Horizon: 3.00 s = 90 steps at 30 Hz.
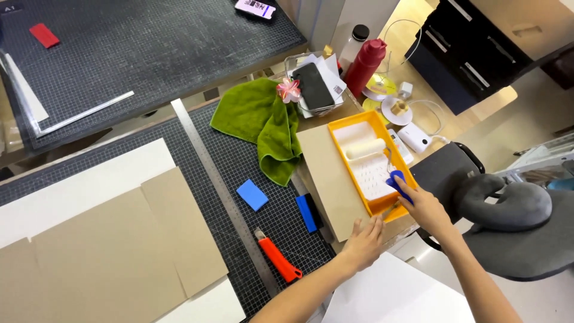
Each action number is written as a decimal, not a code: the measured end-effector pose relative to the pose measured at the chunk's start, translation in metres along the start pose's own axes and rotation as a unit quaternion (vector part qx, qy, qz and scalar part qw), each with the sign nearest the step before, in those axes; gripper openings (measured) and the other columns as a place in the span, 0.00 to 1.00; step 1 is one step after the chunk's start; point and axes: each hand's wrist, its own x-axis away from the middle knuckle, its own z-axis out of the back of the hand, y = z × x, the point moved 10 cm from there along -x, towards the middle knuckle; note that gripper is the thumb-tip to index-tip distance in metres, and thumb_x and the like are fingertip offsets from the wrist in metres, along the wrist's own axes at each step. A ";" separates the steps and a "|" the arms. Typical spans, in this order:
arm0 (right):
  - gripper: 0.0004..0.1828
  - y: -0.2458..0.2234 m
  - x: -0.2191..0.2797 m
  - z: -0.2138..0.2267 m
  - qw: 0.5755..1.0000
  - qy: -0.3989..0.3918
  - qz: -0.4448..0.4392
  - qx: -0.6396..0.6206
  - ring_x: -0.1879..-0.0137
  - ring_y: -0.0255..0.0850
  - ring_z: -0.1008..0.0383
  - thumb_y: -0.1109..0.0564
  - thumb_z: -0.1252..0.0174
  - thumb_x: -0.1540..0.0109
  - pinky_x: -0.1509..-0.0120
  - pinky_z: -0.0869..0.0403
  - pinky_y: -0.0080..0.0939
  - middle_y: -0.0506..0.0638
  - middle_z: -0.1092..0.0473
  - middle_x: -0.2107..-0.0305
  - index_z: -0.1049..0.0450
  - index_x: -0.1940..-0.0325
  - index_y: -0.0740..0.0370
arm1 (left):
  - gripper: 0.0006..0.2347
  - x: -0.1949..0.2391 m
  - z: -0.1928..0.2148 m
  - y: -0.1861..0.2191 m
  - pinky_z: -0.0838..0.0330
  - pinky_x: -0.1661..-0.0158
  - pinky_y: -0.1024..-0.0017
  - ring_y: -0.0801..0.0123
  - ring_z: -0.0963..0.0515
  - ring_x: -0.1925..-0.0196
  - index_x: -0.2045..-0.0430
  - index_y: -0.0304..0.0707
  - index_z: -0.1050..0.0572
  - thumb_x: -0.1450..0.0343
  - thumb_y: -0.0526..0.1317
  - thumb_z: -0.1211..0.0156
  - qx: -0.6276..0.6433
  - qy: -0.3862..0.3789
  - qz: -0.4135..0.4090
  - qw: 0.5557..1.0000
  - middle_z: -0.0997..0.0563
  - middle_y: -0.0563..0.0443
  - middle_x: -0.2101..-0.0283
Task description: The person uses a roller to apply adhesive to a cardboard sheet on a cutting mat, then walks to another person and adjusts a head-mounted camera strap on their head.
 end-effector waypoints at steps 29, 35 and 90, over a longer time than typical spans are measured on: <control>0.35 0.028 0.070 0.051 0.988 -0.116 -0.100 0.026 0.57 0.41 0.20 0.45 0.46 0.37 0.49 0.27 0.40 0.47 0.22 0.57 0.46 0.28 0.12 | 0.27 -0.015 -0.004 0.001 0.46 0.38 0.41 0.56 0.45 0.30 0.34 0.32 0.40 0.27 0.49 0.51 0.025 -0.071 0.007 0.997 0.42 0.39 0.31; 0.32 -0.003 0.025 0.051 0.996 -0.081 -0.046 0.007 0.44 0.44 0.24 0.42 0.52 0.34 0.45 0.25 0.46 0.47 0.29 0.42 0.48 0.26 0.20 | 0.27 -0.017 -0.010 0.001 0.43 0.41 0.42 0.57 0.42 0.32 0.37 0.32 0.35 0.28 0.51 0.50 -0.008 -0.011 0.014 1.000 0.39 0.41 0.33; 0.34 -0.003 0.070 0.076 0.979 -0.164 -0.125 0.001 0.72 0.41 0.31 0.52 0.47 0.35 0.68 0.28 0.39 0.52 0.24 0.58 0.42 0.26 0.23 | 0.32 -0.030 -0.010 -0.013 0.52 0.35 0.41 0.60 0.45 0.30 0.34 0.28 0.41 0.29 0.53 0.49 0.081 -0.093 0.075 0.990 0.42 0.42 0.31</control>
